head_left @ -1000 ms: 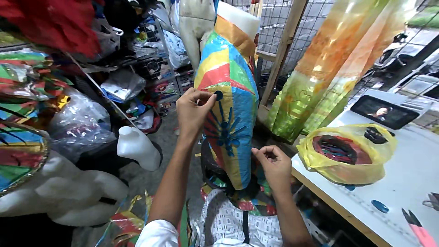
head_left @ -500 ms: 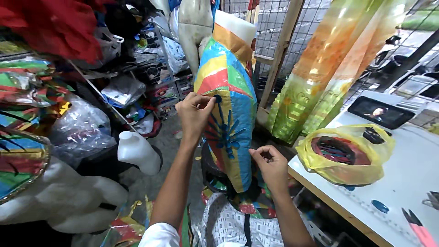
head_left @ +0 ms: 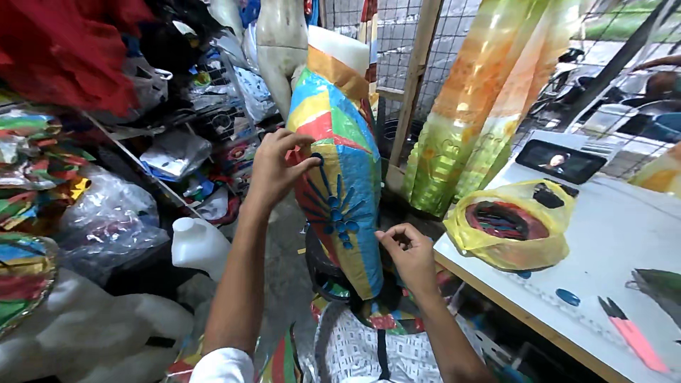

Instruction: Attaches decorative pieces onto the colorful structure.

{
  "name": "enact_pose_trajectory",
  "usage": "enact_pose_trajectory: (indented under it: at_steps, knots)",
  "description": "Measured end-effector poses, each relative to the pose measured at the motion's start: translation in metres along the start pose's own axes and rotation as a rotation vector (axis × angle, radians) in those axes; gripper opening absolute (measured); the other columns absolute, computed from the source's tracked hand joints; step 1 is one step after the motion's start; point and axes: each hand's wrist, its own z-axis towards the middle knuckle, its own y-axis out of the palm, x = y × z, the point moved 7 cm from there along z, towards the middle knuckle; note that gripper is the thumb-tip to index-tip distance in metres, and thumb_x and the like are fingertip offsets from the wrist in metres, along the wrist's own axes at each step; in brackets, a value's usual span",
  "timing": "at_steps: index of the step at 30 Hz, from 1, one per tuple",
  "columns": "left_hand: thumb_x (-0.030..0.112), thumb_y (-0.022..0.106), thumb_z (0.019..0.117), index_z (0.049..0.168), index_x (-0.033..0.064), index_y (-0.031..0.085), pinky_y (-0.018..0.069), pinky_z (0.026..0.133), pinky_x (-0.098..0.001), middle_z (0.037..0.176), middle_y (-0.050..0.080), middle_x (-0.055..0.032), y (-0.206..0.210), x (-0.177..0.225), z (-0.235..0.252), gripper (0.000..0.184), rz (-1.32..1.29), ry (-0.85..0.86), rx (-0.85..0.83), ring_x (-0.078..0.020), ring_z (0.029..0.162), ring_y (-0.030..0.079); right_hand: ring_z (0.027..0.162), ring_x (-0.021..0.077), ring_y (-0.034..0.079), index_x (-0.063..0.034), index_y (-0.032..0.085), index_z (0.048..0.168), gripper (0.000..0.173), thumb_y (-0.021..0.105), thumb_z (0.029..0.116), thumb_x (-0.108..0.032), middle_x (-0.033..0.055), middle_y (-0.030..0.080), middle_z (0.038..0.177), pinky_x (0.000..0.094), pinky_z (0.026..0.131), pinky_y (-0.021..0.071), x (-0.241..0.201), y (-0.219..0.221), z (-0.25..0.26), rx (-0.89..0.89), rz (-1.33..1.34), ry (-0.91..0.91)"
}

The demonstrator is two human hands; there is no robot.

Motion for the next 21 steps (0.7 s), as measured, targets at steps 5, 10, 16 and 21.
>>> enact_pose_trajectory:
  at_steps: [5,10,16,21]
  knots:
    - [0.018,0.078,0.0889,0.112,0.0004,0.070,0.0509,0.086,-0.0398,0.106,0.068,-0.0137,0.008,-0.011,0.012,0.030,-0.093,0.032,-0.104,-0.0203,0.098,0.063,0.072,-0.0006,0.059,-0.0022,0.071,0.090,0.018,0.073,0.0924,-0.020,0.0009,0.068,0.082,0.0149,0.066,0.0488,0.005,0.002,-0.002,-0.024,-0.001,0.024]
    - [0.020,0.076,0.0914,0.114,0.0023,0.067,0.0532,0.080,-0.0476,0.110,0.069,-0.0160,0.013,-0.027,0.006,0.030,-0.093,0.022,-0.113,-0.0258,0.093,0.066,0.075,0.0061,0.062,0.0016,0.071,0.093,0.021,0.071,0.0943,-0.020,0.0078,0.069,0.086,0.0206,0.069,0.0516,0.009,0.005,-0.003,-0.056,0.030,0.089]
    - [0.030,0.079,0.0862,0.103,0.0011,0.062,0.0495,0.080,-0.0352,0.101,0.068,-0.0102,0.016,-0.047,0.011,0.037,-0.116,0.023,-0.098,-0.0121,0.087,0.061,0.073,0.0055,0.058,0.0026,0.070,0.092,0.023,0.071,0.0948,-0.020,0.0079,0.067,0.085,0.0191,0.067,0.0478,0.013,0.005,-0.003,-0.064,0.070,0.101]
    - [0.031,0.081,0.0831,0.095,0.0078,0.065,0.0490,0.079,-0.0262,0.097,0.069,-0.0007,0.017,-0.062,0.012,0.031,-0.154,0.038,-0.084,-0.0037,0.087,0.061,0.073,0.0058,0.058,0.0026,0.070,0.092,0.023,0.071,0.0946,-0.020,0.0080,0.067,0.084,0.0193,0.067,0.0481,0.018,0.003,-0.003,-0.058,0.074,0.101]
